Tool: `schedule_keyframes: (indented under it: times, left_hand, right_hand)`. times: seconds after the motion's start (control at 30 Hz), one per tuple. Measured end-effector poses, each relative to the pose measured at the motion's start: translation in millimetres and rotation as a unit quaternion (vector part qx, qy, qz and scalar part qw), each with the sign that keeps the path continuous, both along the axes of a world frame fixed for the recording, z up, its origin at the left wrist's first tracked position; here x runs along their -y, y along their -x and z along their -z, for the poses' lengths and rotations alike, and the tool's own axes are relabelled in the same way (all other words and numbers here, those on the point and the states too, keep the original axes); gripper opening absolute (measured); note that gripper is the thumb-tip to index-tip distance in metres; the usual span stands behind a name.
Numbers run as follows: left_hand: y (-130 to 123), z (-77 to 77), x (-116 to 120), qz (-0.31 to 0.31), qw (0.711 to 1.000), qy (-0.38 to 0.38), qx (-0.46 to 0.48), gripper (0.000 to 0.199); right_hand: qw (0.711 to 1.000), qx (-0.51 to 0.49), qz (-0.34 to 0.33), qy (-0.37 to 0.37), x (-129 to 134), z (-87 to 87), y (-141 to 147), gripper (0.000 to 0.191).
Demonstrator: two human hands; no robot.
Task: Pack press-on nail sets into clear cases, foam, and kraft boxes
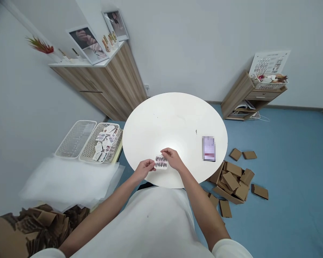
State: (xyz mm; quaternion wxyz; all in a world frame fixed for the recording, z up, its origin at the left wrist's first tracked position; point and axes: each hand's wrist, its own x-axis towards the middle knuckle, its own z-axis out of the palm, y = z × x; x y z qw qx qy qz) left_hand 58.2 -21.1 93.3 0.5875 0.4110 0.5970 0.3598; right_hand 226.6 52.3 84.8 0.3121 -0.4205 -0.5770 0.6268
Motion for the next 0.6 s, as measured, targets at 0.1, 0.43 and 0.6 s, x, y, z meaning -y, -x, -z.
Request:
schedule_keyframes:
  times: [0.1,0.43,0.6]
  left_hand:
    - [-4,-0.3,-8,-0.031,0.999,0.014,0.005,0.026]
    - [-11,8.4,-25,-0.037,0.999,0.012,0.007,0.027]
    - [-9,15.1,-20,-0.044,0.999,0.010,0.024,0.024]
  right_hand:
    - [0.999,-0.034,0.028,0.007,0,5.1,-13,0.027]
    - [1.000,-0.011,0.007,0.002,17,16.1,-31,0.063]
    - [0.999,0.039,-0.019,-0.007,27,16.6,-20,0.078]
